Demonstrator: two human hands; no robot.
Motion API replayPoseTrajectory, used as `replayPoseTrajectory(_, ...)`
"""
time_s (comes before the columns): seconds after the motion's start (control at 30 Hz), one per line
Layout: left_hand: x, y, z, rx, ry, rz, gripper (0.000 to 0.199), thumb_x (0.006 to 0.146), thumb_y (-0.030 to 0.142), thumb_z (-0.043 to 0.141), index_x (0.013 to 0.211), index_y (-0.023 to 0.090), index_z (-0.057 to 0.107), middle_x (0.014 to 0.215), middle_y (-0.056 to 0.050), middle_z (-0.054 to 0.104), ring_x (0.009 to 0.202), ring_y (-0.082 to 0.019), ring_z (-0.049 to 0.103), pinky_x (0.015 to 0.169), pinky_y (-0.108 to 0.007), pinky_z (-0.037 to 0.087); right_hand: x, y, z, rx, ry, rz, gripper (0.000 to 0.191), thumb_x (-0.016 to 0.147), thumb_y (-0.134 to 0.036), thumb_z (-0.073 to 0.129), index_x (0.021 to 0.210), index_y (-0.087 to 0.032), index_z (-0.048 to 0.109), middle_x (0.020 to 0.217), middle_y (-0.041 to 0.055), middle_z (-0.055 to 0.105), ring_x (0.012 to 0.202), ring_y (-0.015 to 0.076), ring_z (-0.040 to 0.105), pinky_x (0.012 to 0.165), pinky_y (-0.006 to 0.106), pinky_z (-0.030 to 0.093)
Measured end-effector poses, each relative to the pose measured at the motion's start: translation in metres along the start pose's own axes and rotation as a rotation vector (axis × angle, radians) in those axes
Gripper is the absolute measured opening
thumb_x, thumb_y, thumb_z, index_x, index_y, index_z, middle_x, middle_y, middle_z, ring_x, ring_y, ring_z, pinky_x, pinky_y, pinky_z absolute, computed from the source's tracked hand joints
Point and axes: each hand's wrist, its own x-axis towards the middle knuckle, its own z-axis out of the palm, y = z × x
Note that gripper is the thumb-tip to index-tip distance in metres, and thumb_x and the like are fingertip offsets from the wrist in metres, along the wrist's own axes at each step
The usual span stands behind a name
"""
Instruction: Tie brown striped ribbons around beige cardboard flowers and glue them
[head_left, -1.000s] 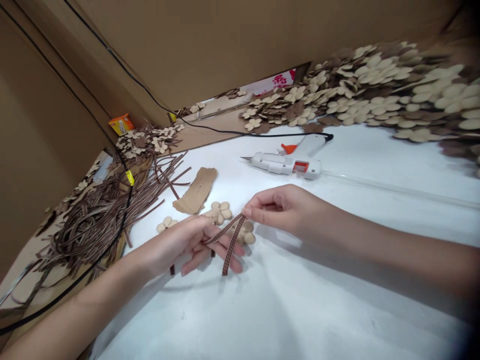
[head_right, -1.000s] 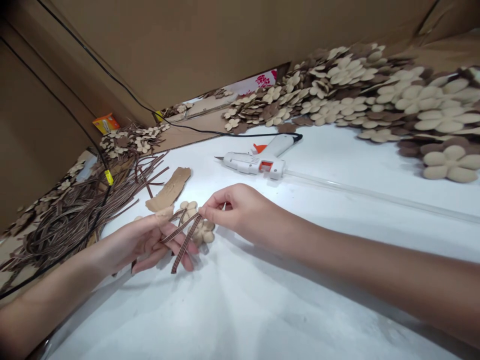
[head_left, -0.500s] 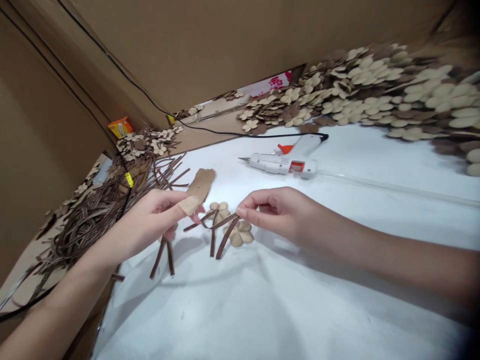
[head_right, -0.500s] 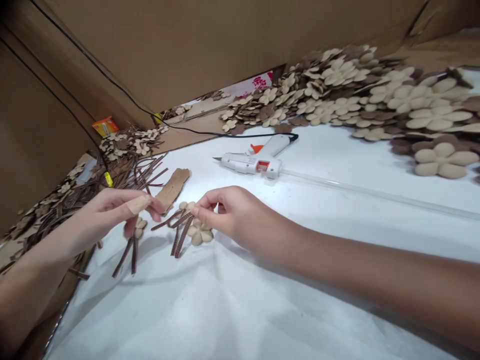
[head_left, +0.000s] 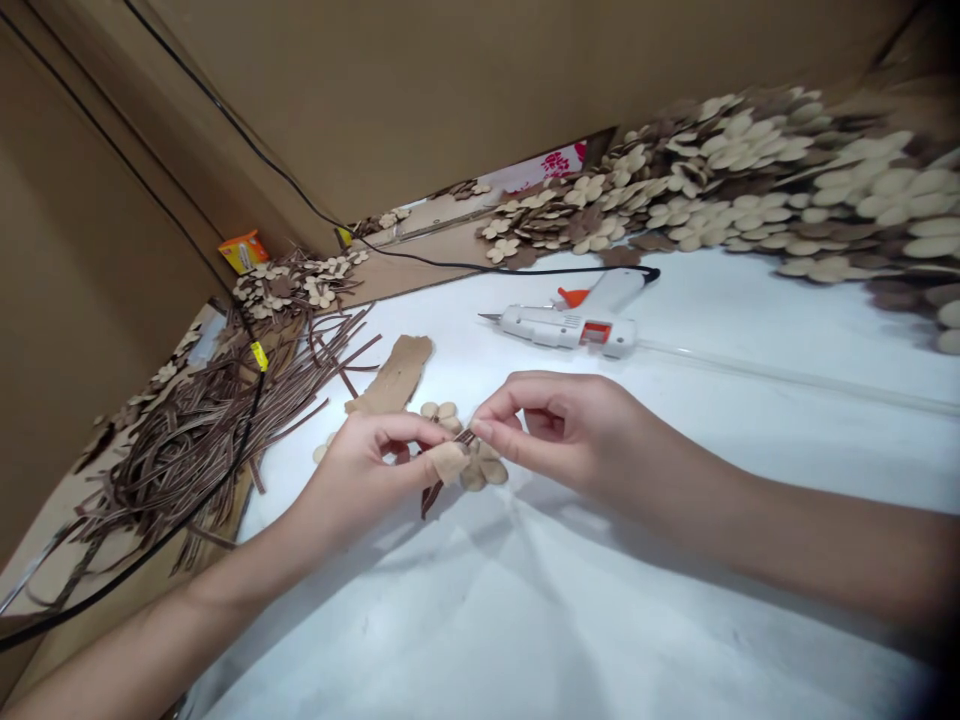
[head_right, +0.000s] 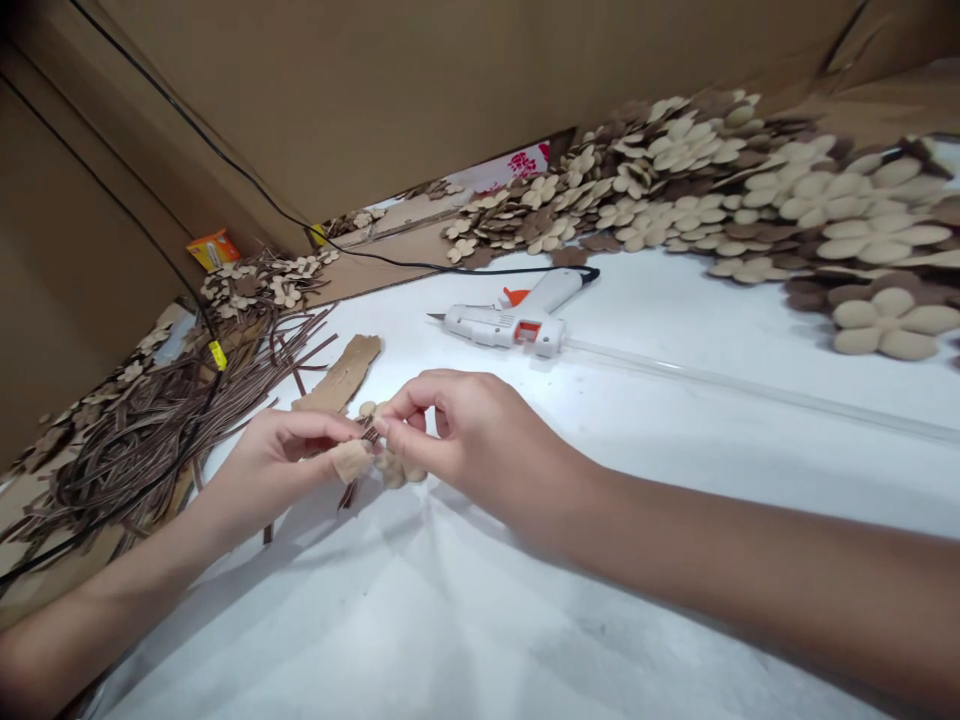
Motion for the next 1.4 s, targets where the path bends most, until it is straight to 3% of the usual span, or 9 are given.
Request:
replayPoseTrajectory(0.27, -0.0010, 0.0055, 0.0051, -0.200, -0.064, -0.064, 0.018, 0.078, 0.029, 0.062, 0.067, 0.015, 0.066, 0.066, 0.000, 0.068, 0.061, -0.011, 0.058, 0.055, -0.019, 0.043, 0.0023, -0.0026, -0.0023, -0.038, -0.022, -0.023, 0.017, 0.079, -0.033, 0.056, 0.072, -0.021, 0.066, 0.065, -0.0024, 0.056, 0.049, 0.0080, 0.035, 0.043, 0.021, 0.026)
replayPoseTrajectory(0.53, -0.0046, 0.0063, 0.0061, -0.240, -0.078, -0.078, 0.017, 0.078, 0.025, 0.061, 0.067, 0.015, 0.067, 0.066, -0.001, 0.068, 0.061, -0.009, 0.059, 0.054, -0.017, 0.043, 0.0044, -0.0020, -0.0047, 0.091, -0.117, 0.117, 0.017, 0.076, -0.036, 0.060, 0.072, -0.021, 0.066, 0.054, -0.0047, 0.044, 0.046, 0.0082, 0.030, 0.040, 0.022, 0.019)
replayPoseTrajectory(0.7, -0.0060, 0.0045, 0.0061, -0.321, -0.099, -0.180, 0.021, 0.077, 0.033, 0.064, 0.069, 0.015, 0.069, 0.065, -0.002, 0.068, 0.056, -0.011, 0.055, 0.050, -0.019, 0.043, 0.0059, -0.0004, -0.0055, 0.084, -0.101, 0.064, 0.020, 0.078, -0.037, 0.059, 0.071, -0.020, 0.065, 0.054, -0.0048, 0.043, 0.049, 0.0081, 0.031, 0.042, 0.022, 0.021)
replayPoseTrajectory(0.87, -0.0056, 0.0023, 0.0045, -0.283, -0.153, -0.128, 0.028, 0.082, 0.036, 0.056, 0.073, 0.016, 0.073, 0.069, -0.003, 0.069, 0.060, -0.011, 0.053, 0.056, -0.021, 0.040, 0.0062, -0.0009, -0.0069, 0.094, -0.096, 0.038, 0.021, 0.077, -0.039, 0.062, 0.069, -0.020, 0.064, 0.051, -0.0055, 0.038, 0.048, 0.0083, 0.029, 0.042, 0.022, 0.019)
replayPoseTrajectory(1.03, -0.0047, 0.0019, 0.0047, -0.274, -0.163, -0.121, 0.029, 0.084, 0.033, 0.053, 0.075, 0.014, 0.073, 0.070, -0.005, 0.070, 0.059, -0.011, 0.052, 0.052, -0.020, 0.034, 0.0072, 0.0009, -0.0069, 0.103, -0.097, 0.032, 0.024, 0.079, -0.042, 0.060, 0.071, -0.020, 0.064, 0.058, -0.0040, 0.047, 0.049, 0.0085, 0.031, 0.043, 0.023, 0.020)
replayPoseTrajectory(1.3, -0.0022, 0.0023, 0.0023, -0.446, -0.303, -0.310, 0.029, 0.085, 0.027, 0.046, 0.094, 0.014, 0.070, 0.093, -0.010, 0.072, 0.056, -0.010, 0.063, 0.037, -0.016, 0.026, 0.0095, 0.0039, -0.0077, 0.050, -0.075, 0.071, 0.024, 0.078, -0.042, 0.061, 0.070, -0.019, 0.064, 0.053, -0.0055, 0.037, 0.048, 0.0078, 0.027, 0.041, 0.022, 0.017)
replayPoseTrajectory(1.4, -0.0014, 0.0022, 0.0023, -0.445, -0.310, -0.351, 0.030, 0.085, 0.032, 0.048, 0.094, 0.013, 0.069, 0.091, -0.011, 0.072, 0.052, -0.010, 0.063, 0.034, -0.015, 0.025, 0.0095, 0.0030, -0.0064, 0.059, -0.083, 0.081, 0.024, 0.078, -0.042, 0.060, 0.070, -0.019, 0.064, 0.053, -0.0053, 0.038, 0.047, 0.0074, 0.028, 0.041, 0.022, 0.017)
